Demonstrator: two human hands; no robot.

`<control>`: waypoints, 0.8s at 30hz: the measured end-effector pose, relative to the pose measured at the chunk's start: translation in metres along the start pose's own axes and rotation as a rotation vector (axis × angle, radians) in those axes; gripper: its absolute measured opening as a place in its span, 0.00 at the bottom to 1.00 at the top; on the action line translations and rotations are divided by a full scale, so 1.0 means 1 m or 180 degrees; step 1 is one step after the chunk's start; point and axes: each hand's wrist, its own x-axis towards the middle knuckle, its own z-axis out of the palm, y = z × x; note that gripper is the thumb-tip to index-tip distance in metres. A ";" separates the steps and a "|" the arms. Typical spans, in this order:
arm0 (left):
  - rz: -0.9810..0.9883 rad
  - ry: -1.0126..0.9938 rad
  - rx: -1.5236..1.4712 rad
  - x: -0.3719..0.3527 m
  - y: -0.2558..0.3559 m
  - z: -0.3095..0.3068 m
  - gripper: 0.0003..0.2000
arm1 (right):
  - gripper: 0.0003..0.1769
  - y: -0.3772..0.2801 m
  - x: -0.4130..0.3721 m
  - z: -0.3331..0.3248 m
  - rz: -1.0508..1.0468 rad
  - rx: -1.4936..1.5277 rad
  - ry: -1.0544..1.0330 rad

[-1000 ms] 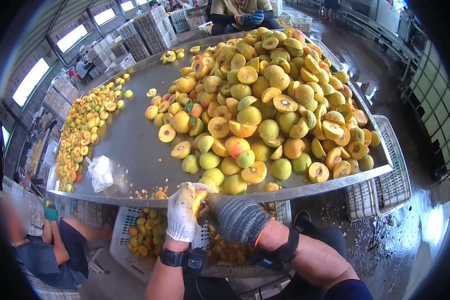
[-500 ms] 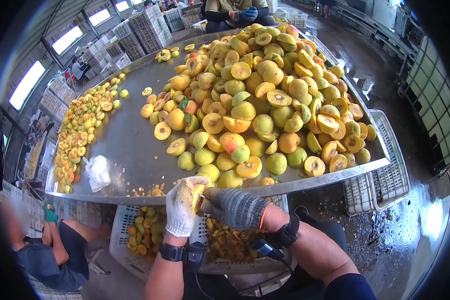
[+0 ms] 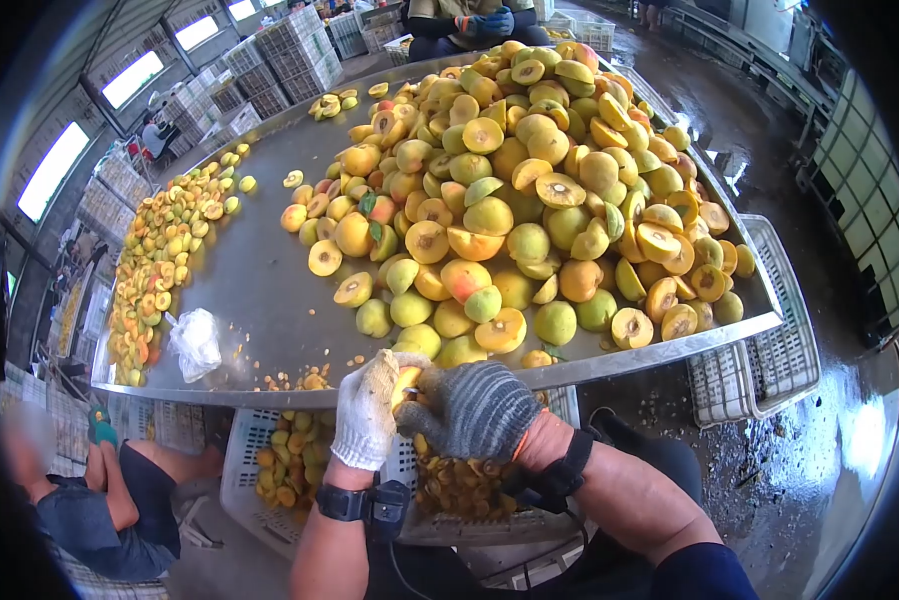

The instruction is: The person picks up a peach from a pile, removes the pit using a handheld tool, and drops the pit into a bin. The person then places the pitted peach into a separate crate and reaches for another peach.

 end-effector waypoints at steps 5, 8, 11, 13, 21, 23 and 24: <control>0.0880 0.0220 0.0572 0.001 -0.007 0.009 0.30 | 0.28 0.005 0.002 0.009 0.0124 0.0423 0.0355; 0.0692 0.0124 0.0422 -0.001 -0.004 0.008 0.29 | 0.27 -0.002 0.000 0.008 0.0234 0.0344 0.0431; 0.0798 0.0341 0.0090 -0.003 -0.005 0.014 0.25 | 0.27 -0.013 -0.004 0.003 0.0458 0.0387 0.0361; 0.0733 0.0383 0.0014 -0.004 -0.009 0.017 0.25 | 0.27 -0.007 -0.005 0.009 0.0523 0.0799 0.0286; 0.0199 0.0341 -0.0440 -0.007 -0.002 0.017 0.33 | 0.24 0.000 -0.014 0.003 0.0700 0.2007 -0.0369; -0.0029 0.0164 -0.1079 -0.011 0.001 0.012 0.34 | 0.25 0.009 -0.022 -0.003 0.0383 0.1661 -0.0656; -0.0145 0.0080 -0.1391 -0.014 0.001 0.008 0.34 | 0.25 0.014 -0.026 -0.005 0.0220 0.1496 -0.0800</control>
